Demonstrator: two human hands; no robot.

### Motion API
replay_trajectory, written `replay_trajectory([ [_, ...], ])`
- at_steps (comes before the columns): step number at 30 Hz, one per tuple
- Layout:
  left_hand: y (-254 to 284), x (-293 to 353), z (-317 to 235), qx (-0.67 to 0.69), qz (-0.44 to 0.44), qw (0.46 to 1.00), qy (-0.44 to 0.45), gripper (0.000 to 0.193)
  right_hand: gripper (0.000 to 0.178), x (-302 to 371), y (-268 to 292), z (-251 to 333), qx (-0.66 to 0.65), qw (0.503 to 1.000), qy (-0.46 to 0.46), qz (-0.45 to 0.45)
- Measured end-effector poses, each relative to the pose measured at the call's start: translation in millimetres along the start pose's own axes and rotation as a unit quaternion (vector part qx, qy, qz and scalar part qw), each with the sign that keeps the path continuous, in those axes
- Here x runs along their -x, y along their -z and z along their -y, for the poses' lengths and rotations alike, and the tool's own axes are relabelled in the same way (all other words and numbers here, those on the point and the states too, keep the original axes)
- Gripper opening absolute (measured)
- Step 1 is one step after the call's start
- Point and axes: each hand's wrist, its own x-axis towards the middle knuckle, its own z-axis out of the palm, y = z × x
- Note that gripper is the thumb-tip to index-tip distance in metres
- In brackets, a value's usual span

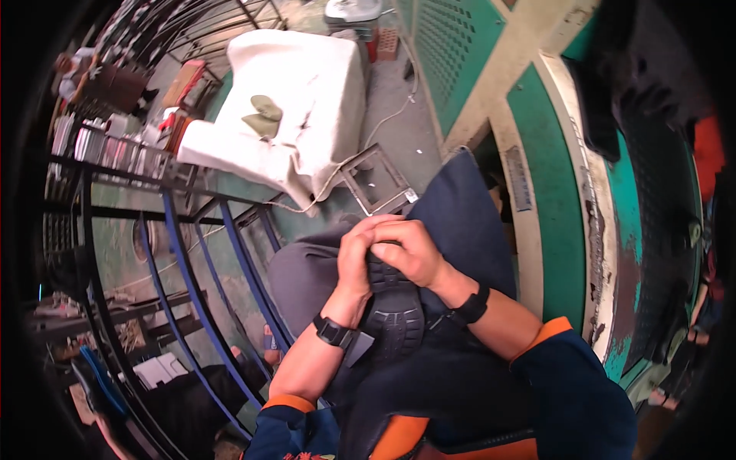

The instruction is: Inspecting finished shoes and placing them onto a storage rack.

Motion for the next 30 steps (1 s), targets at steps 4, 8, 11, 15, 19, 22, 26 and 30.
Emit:
replay_trajectory([
  [4,5,1,-15,-0.028,0.031,0.998,-0.047,0.047,0.024,-3,-2,9,-0.018,0.999,0.016,0.023],
  [8,14,-8,7,0.087,0.013,0.996,0.035,0.054,0.033,-18,6,-12,-0.096,0.995,-0.013,0.04],
  [11,9,5,10,0.11,0.064,0.99,-0.063,0.073,0.059,-47,48,-48,-0.387,0.886,-0.249,-0.053],
  [15,5,26,1,0.077,0.067,0.98,-0.17,0.078,0.062,-73,42,-61,-0.324,0.847,-0.361,-0.218],
  [19,5,8,15,0.083,0.037,0.959,-0.269,0.07,0.065,-59,28,-77,-0.246,0.891,-0.293,-0.245],
  [22,9,9,19,0.099,0.019,0.97,-0.222,0.073,0.053,-38,15,-68,-0.209,0.92,-0.229,-0.239],
  [26,7,19,14,0.094,-0.002,0.959,-0.266,0.071,0.04,-36,11,-29,-0.22,0.923,-0.209,-0.238],
  [30,3,26,12,0.094,-0.01,0.941,-0.326,0.062,0.042,-33,12,-31,-0.203,0.938,-0.172,-0.222],
])
